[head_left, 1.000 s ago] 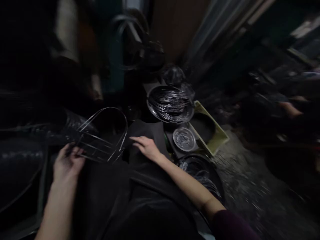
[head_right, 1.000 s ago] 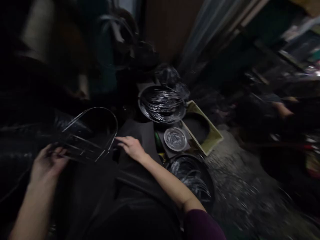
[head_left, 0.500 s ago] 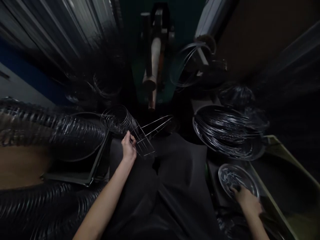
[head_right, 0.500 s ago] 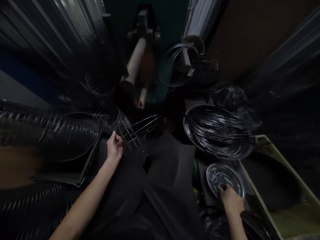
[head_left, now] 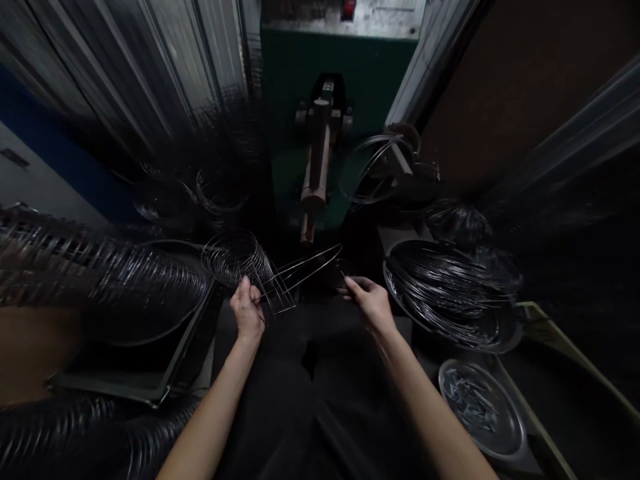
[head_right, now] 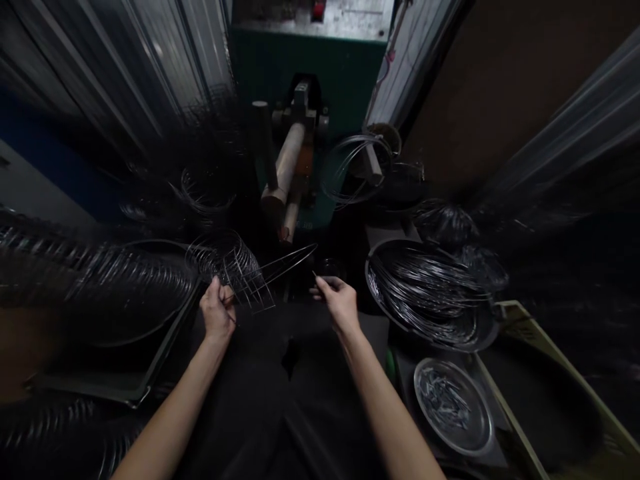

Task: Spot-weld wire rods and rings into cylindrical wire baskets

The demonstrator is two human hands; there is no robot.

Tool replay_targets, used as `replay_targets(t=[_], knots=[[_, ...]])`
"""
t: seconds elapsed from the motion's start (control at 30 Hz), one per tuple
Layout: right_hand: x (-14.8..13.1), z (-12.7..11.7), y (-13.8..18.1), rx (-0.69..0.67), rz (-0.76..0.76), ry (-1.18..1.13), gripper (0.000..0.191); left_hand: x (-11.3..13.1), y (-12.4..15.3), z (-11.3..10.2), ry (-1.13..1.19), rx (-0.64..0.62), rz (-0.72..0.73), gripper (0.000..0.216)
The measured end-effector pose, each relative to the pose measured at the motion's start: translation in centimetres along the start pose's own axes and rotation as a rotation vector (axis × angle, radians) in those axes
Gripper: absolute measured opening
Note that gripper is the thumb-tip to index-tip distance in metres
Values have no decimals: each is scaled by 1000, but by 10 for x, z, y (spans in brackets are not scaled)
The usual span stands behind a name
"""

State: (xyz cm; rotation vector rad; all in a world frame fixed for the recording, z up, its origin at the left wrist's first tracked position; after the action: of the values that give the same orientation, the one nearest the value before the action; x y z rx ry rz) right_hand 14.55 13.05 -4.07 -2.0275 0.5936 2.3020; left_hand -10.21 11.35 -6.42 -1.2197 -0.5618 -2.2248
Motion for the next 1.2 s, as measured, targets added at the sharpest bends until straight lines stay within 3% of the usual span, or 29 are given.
replay_targets(t=[0.1,0.23,0.7,1.2], knots=[[-10,39,-10,-53,-14,-112,36,1,-3,-1,25,7,-18,56],[-15,60,-10,-99,-10,-263,39,-1,-12,-6,-10,-1,-59,56],[-23,76,-4,-82,197,-378,33,-2,-27,-7,-121,-42,-93,55],[-34,94,-12,-25,219,-398,17,8,-43,0,-183,-17,-118,47]])
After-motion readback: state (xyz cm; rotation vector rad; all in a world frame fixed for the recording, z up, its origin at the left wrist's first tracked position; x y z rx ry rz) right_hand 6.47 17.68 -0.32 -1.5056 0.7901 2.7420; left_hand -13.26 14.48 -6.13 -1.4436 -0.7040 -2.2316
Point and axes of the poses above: each hand's wrist, its own y-axis away from the middle knuckle, its own z-axis out of the palm, x = y × z, the point moved 3 cm from there along -y, towards the middle knuckle, and after that the axes turned 3 degrees about -z, right-handed, at the moved point
